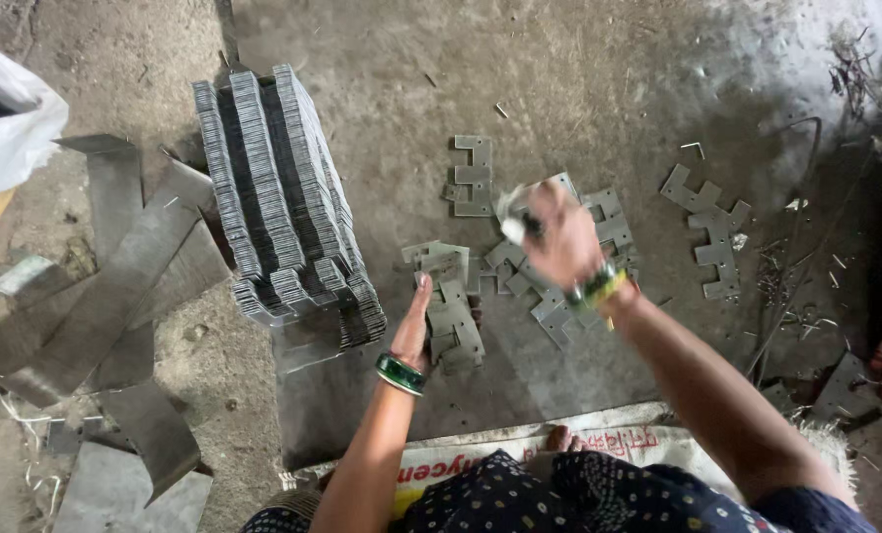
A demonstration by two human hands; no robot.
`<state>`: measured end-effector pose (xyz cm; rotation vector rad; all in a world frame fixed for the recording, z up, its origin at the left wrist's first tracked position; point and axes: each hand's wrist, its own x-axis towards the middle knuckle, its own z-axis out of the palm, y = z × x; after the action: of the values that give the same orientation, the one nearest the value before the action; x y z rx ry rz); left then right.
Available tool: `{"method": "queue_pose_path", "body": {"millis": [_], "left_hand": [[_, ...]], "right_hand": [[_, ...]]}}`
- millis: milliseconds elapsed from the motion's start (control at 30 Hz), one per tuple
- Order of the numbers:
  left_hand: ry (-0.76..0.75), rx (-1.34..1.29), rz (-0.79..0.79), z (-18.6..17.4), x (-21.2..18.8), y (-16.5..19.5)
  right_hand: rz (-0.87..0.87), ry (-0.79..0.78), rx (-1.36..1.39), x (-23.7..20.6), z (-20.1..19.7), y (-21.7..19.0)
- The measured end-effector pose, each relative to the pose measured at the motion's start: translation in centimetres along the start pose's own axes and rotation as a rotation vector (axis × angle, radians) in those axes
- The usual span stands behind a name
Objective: The person sorts various metal plates by hand, picking them up from a pile on the floor and organizing them into neat stacks. They handle different shapes including E-shaped laminations and straight metal strips, placing them onto specific stacks based on their type.
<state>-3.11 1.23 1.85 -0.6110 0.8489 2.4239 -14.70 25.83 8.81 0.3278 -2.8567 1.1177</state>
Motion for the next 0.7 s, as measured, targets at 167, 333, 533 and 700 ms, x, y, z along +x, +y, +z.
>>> {"method": "queue_pose_path", "body": {"millis": [167, 333, 533, 700], "left_hand": [[-0.024, 0.001, 0.033, -0.5, 1.8, -0.4], [0.166, 0.102, -0.06, -0.7, 1.2, -1.9], [0.0, -0.027, -0.052, -0.4, -0.6, -1.8], [-0.101, -0.001, -0.024, -0.3, -1.5, -1.6]], "right_hand": [[-0.497, -0.235, -0.469, -2.6, -1.6, 0.6], [-0.349, -0.444, -0.782, -0.7, -2.1, 3.1], [-0.385, -0.446, -0.814, -1.6, -3.4, 1.7], [-0.706, -0.05, -0.473, -6.9, -5.3, -1.2]]}}
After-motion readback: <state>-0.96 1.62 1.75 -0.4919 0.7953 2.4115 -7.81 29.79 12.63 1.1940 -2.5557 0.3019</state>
